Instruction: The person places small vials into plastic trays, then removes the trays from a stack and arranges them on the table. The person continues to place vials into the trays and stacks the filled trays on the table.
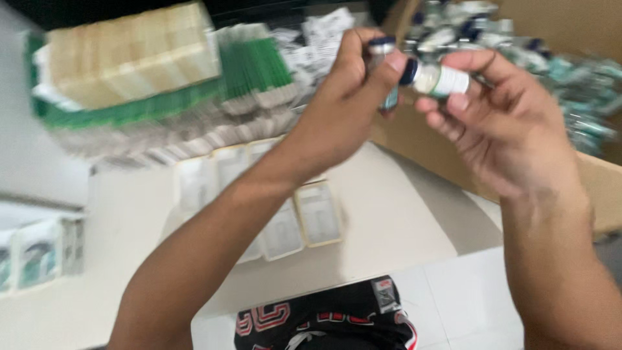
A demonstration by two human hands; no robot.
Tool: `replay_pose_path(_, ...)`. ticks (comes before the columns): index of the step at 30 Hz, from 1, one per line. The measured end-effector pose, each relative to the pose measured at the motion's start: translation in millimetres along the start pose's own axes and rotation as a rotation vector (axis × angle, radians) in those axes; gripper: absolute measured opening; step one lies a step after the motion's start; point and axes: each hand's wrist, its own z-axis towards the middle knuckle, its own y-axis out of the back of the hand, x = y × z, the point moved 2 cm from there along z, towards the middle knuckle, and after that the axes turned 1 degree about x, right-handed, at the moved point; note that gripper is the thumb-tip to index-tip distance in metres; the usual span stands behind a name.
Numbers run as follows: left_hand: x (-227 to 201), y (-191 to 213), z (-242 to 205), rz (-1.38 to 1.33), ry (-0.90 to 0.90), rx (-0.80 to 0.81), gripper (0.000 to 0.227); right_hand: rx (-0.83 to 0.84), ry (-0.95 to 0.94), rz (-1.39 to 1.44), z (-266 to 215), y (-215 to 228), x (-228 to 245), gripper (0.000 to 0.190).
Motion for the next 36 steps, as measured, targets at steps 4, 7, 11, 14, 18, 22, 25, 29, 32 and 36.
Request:
replay_pose_path(4, -20, 37, -63, 0.098, -0.003, -0.126, 0.032, 0.120, 0.103, 0.013, -1, -56, -53, 0.019)
replay_pose_path(7, -25, 58, -91, 0.103, -0.007, -0.162, 0.034, 0.134, 0.150, 0.017, 2, -81, -87, 0.019)
replay_pose_path(11, -25, 77, -111, 0.078, 0.023, -0.260, 0.034, 0.187, 0.102, -0.005, 5, -93, -105, 0.020)
replay_pose_path(14, -18, 87, -120, 0.039, 0.135, -0.272, 0.035, 0.233, 0.163, -0.271, 2, -96, -112, 0.018)
replay_pose_path(18, -12, 91, -126, -0.035, 0.144, -0.229, 0.035, 0.180, 0.160, -0.375, -3, -100, -116, 0.019)
replay_pose_path(22, -8, 94, -127, -0.122, 0.164, -0.209, 0.036, 0.173, 0.267, -0.528, -2, -115, -110, 0.033)
replay_pose_path(25, -8, 103, -126, -0.103, 0.183, -0.231, 0.036, 0.218, 0.397, -0.582, 11, -120, -93, 0.044)
replay_pose_path(29, -15, 110, -120, 0.036, 0.217, -0.226, 0.035, 0.299, 0.510, -0.890, 22, -128, -72, 0.047)
replay_pose_path(32, -15, 106, -113, 0.050, 0.180, -0.228, 0.035, 0.342, 0.516, -0.942, 28, -133, -66, 0.048)
replay_pose_path(36, -5, 105, -115, 0.226, 0.256, -0.255, 0.034, 0.375, 0.609, -1.175, 30, -137, -69, 0.052)
